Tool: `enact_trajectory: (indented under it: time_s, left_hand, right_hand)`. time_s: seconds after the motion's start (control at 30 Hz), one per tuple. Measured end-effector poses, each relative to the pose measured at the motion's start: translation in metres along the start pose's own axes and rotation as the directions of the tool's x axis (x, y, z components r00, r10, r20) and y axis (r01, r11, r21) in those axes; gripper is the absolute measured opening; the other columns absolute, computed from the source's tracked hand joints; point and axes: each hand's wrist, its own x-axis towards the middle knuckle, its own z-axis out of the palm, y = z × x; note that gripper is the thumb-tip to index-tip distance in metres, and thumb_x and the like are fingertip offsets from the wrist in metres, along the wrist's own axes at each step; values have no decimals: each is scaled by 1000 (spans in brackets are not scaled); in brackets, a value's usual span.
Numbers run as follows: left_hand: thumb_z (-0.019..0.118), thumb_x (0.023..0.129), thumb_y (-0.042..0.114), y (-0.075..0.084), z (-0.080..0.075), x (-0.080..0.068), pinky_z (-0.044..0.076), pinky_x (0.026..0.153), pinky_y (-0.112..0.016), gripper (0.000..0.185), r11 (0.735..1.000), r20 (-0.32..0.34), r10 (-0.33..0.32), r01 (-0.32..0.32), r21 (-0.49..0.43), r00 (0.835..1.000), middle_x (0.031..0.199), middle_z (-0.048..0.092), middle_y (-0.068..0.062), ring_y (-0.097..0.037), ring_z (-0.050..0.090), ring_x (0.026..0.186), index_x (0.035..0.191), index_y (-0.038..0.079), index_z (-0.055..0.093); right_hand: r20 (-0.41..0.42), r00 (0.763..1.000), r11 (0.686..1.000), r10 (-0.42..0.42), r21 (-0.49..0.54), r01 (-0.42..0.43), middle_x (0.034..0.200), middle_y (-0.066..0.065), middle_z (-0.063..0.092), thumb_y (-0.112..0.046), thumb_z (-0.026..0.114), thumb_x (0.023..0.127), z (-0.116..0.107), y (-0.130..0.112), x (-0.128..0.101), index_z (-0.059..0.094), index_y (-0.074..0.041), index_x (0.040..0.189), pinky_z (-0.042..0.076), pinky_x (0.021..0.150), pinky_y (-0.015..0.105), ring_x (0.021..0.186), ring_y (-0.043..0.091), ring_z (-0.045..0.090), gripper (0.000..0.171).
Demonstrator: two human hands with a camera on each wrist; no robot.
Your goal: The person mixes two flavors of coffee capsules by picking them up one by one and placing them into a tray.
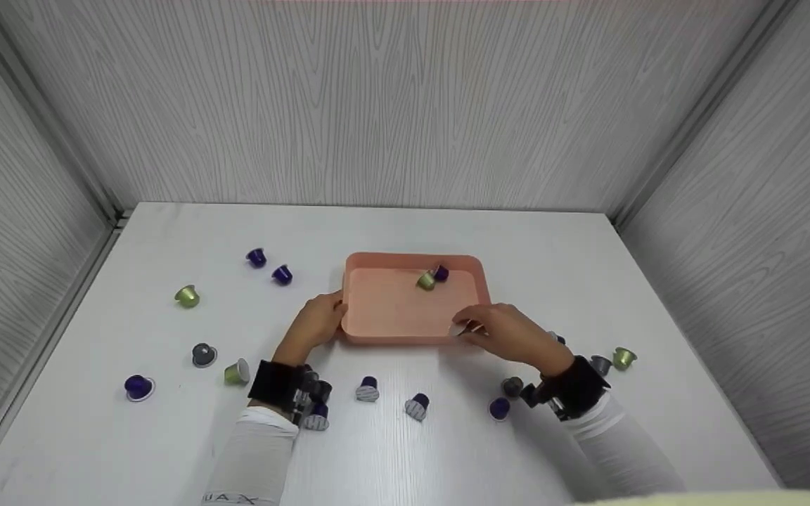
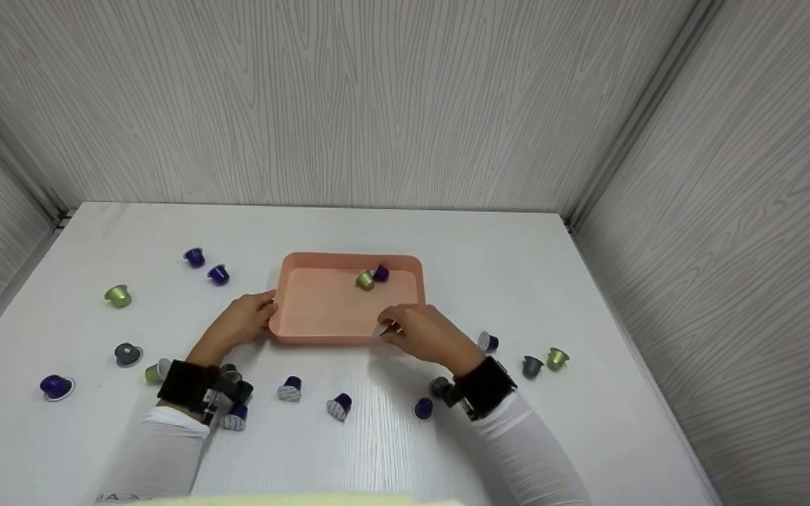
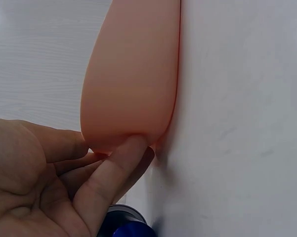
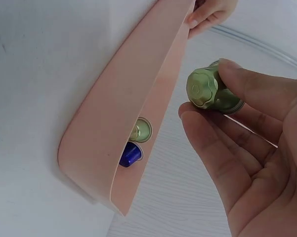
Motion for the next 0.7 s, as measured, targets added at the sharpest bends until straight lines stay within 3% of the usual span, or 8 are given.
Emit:
enact_trajectory:
  time_s: [0.4,0.7]
  left_hand:
    - [45,104,13,-1,1,1,46,81,-45,42,1000,1,-5,5,14,1000,117,61,-20,-32,57,94,144,1,46]
    - [46,104,14,0,1,1,46,81,-45,41,1000,-3,-3,3,10,1000,115,62,-19,-31,57,93,144,2,47]
  right_hand:
    - [-19,995,994,101,54,-100,101,-1,70,-17,70,92,-8,19,27,68,-7,109,53,81,29,93,13,68,20]
    - [-62,974,976,216,56,-212,98,1,72,-21,71,91,-12,31,50,70,-6,105,52,83,36,93,17,68,20]
